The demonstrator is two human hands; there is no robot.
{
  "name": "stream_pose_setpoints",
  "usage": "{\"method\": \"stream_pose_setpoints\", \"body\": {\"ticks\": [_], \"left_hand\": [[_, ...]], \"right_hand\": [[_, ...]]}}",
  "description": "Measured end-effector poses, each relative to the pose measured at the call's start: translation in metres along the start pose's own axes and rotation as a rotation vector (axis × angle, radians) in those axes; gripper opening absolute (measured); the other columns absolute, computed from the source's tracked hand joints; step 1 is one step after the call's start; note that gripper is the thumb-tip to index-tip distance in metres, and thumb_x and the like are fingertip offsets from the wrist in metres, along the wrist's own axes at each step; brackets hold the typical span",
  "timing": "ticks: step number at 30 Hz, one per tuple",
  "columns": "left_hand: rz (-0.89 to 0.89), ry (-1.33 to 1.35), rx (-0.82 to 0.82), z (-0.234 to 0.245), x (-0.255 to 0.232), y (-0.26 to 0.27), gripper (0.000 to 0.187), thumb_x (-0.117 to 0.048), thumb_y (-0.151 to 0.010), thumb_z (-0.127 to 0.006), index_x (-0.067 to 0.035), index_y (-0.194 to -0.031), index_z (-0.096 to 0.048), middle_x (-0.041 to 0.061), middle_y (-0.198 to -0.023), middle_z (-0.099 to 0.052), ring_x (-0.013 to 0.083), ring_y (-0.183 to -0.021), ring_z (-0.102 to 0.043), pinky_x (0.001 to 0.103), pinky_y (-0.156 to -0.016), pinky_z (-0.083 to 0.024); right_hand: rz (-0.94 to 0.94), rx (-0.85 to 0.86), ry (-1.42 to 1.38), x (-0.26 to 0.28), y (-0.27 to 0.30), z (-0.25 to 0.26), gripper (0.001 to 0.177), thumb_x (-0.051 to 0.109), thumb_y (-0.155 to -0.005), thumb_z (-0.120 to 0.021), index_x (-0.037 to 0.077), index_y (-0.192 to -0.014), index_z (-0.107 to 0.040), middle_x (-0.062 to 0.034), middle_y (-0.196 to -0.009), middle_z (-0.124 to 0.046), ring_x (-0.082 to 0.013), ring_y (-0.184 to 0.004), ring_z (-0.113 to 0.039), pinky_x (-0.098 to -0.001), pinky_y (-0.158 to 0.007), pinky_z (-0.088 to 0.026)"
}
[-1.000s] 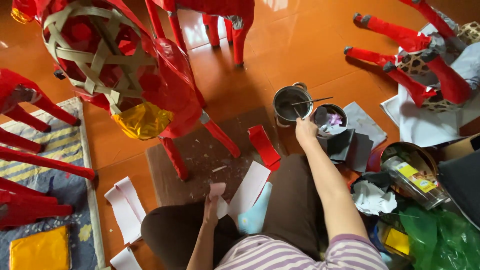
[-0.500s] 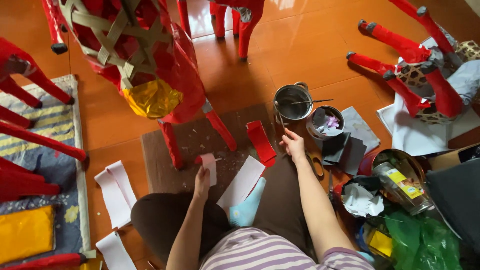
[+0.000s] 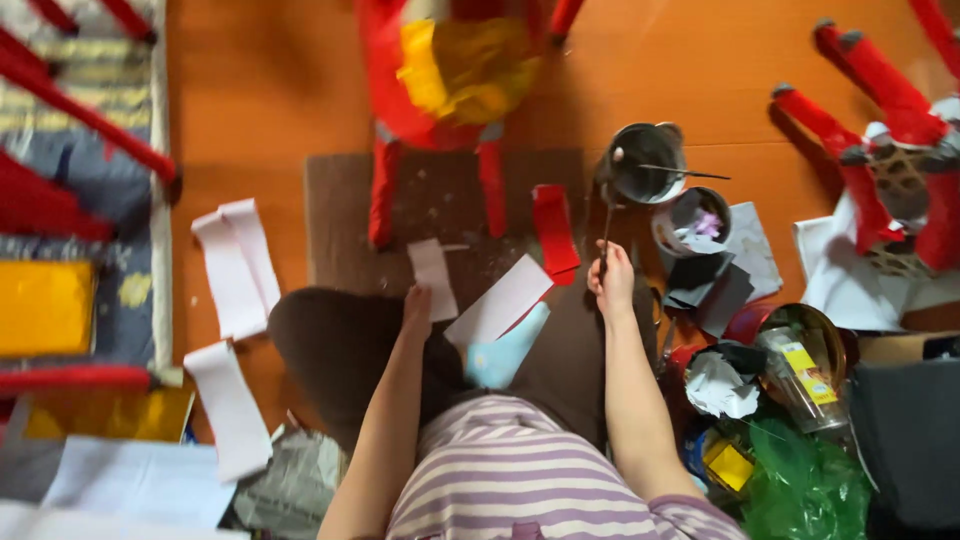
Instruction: Applying paper strips to a red paper mache animal structure
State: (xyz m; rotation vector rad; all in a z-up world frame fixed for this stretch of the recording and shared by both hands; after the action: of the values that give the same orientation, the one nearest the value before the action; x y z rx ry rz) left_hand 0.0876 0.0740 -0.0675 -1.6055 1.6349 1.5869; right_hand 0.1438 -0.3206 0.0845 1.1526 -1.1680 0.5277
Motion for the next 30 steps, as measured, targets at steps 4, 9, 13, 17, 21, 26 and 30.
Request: {"method": "stream_pose_setpoints", "body": {"ticks": [4, 9, 13, 17, 21, 26, 30], "left_hand": [[0.158, -0.187, -0.133, 0.013, 0.028, -0.010, 0.040, -0.031, -0.094, -0.059, 0.001, -0.117, -0.064, 0.015, -0.101, -0.065, 0.0272, -0.096, -0.064, 0.043, -0.082, -0.052], [0.175, -0.258, -0.186, 0.017, 0.048, -0.019, 0.037, -0.032, -0.089, -0.062, -0.003, -0.112, -0.069, 0.015, -0.096, -0.067, 0.0226, -0.089, -0.065, 0.041, -0.075, -0.053], [0.261, -0.160, -0.116, 0.010, 0.047, -0.007, 0.044, -0.027, -0.088, -0.064, -0.002, -0.125, -0.062, 0.020, -0.115, -0.064, 0.0309, -0.105, -0.062, 0.046, -0.086, -0.052], [0.351, -0.161, -0.083, 0.007, 0.046, 0.003, 0.053, -0.021, -0.086, -0.063, -0.002, -0.134, -0.054, 0.020, -0.124, -0.060, 0.0314, -0.112, -0.060, 0.049, -0.088, -0.052], [0.436, -0.089, -0.029, -0.002, 0.020, 0.020, 0.057, -0.026, -0.082, -0.065, -0.006, -0.135, -0.054, 0.020, -0.121, -0.063, 0.0348, -0.107, -0.063, 0.053, -0.078, -0.057], [0.586, -0.073, 0.000, 0.007, 0.042, 0.019, 0.060, -0.027, -0.091, -0.060, 0.000, -0.143, -0.046, 0.026, -0.139, -0.047, 0.0413, -0.128, -0.047, 0.056, -0.088, -0.050], [0.680, -0.216, -0.041, 0.000, 0.013, 0.029, 0.053, -0.022, -0.091, -0.060, -0.001, -0.139, -0.049, 0.026, -0.132, -0.053, 0.0429, -0.118, -0.055, 0.054, -0.081, -0.058]], "right_hand": [[-0.073, 0.256, -0.059, 0.002, 0.085, -0.036, 0.030, 0.034, -0.106, -0.036, 0.014, -0.113, -0.057, -0.0089, -0.052, -0.045, -0.0154, -0.033, -0.043, -0.0180, -0.025, -0.027], [-0.162, 0.440, 0.277, -0.046, 0.120, -0.074, 0.024, 0.027, -0.096, -0.055, 0.006, -0.099, -0.066, -0.0126, -0.071, -0.060, -0.0189, -0.050, -0.058, -0.0172, -0.030, -0.033], [0.071, 0.565, 0.998, -0.037, 0.141, -0.126, 0.026, 0.022, -0.093, -0.057, 0.020, -0.117, -0.066, -0.0099, -0.095, -0.065, -0.0259, -0.080, -0.059, -0.0331, -0.063, -0.047], [0.634, 0.703, 1.510, -0.061, 0.116, -0.170, 0.035, 0.021, -0.101, -0.044, 0.029, -0.132, -0.059, -0.0180, -0.090, -0.068, -0.0379, -0.089, -0.068, -0.0477, -0.077, -0.055], [0.856, 0.606, 1.685, -0.078, 0.102, -0.192, 0.036, 0.023, -0.097, -0.048, 0.038, -0.127, -0.060, -0.0095, -0.073, -0.062, -0.0336, -0.066, -0.069, -0.0433, -0.060, -0.059], [0.847, 0.553, 1.708, -0.101, 0.100, -0.185, 0.049, 0.009, -0.090, -0.056, 0.028, -0.135, -0.053, -0.0132, -0.084, -0.066, -0.0332, -0.070, -0.072, -0.0430, -0.058, -0.061], [0.668, 0.645, 1.637, -0.061, 0.162, -0.154, 0.038, 0.013, -0.095, -0.050, 0.026, -0.130, -0.059, -0.0162, -0.083, -0.067, -0.0377, -0.077, -0.072, -0.0468, -0.064, -0.060]]}}
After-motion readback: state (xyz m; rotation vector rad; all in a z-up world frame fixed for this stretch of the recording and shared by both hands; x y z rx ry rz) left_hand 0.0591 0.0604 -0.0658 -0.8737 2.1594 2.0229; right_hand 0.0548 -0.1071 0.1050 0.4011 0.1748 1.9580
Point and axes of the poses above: each hand's wrist, its own y-axis away from the middle knuckle, its own z-axis out of the back of the hand, x = y × z, the point moved 7 cm from there along -y, towards the middle knuckle
